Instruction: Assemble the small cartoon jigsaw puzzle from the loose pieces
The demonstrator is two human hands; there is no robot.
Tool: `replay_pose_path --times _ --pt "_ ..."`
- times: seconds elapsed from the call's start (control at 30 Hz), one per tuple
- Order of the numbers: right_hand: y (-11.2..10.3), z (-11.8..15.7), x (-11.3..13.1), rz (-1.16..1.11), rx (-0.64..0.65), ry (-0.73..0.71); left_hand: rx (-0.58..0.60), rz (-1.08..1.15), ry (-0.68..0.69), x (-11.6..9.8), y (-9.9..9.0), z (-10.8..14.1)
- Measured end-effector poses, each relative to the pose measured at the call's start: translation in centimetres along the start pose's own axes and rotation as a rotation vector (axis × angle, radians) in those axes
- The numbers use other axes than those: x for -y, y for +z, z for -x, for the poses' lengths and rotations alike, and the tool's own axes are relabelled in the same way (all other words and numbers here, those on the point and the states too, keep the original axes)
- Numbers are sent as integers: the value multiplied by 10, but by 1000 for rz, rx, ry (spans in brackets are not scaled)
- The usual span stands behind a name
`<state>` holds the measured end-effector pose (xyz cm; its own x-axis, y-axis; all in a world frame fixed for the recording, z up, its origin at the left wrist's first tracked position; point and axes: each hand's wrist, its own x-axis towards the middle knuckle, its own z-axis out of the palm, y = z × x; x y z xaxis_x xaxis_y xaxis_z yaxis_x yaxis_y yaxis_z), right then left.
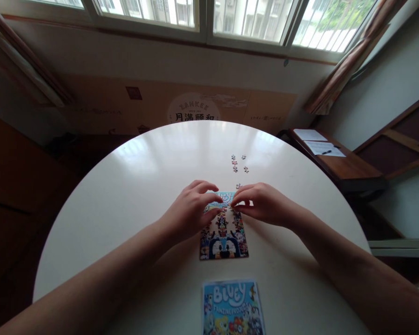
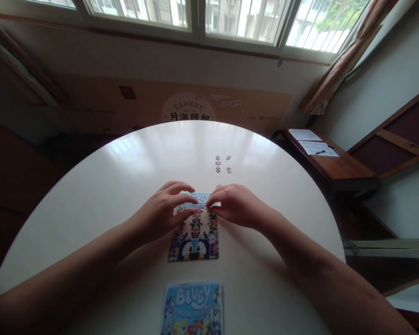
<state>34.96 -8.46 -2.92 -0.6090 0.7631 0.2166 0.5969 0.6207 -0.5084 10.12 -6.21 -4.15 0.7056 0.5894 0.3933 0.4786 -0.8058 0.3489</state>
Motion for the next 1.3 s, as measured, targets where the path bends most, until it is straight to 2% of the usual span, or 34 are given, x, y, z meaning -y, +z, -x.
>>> replay_pose_path --times 0.4,0.57,0.8,0.93,1.0,1.07,1.2,1.3 --pt "12 1 3 75 13 -11 131 31 8 7 9 1" --pt "13 1 5 87 22 4 132 48 1 10 12 1" --pt "7 -1 11 90 123 140 142 56 -2 10 12 2" --pt "3 -3 16 -61 210 260 142 67 -9 9 10 1" --pt "2 -3 17 -120 229 276 143 70 -16 7 9 0" --pt "0 -3 16 -124 177 264 152 73 -21 6 7 -1" --pt "-8 0 12 -92 -66 271 169 63 -28 5 5 0" --pt "-13 3 9 -28 -147 279 181 62 -18 4 4 0"
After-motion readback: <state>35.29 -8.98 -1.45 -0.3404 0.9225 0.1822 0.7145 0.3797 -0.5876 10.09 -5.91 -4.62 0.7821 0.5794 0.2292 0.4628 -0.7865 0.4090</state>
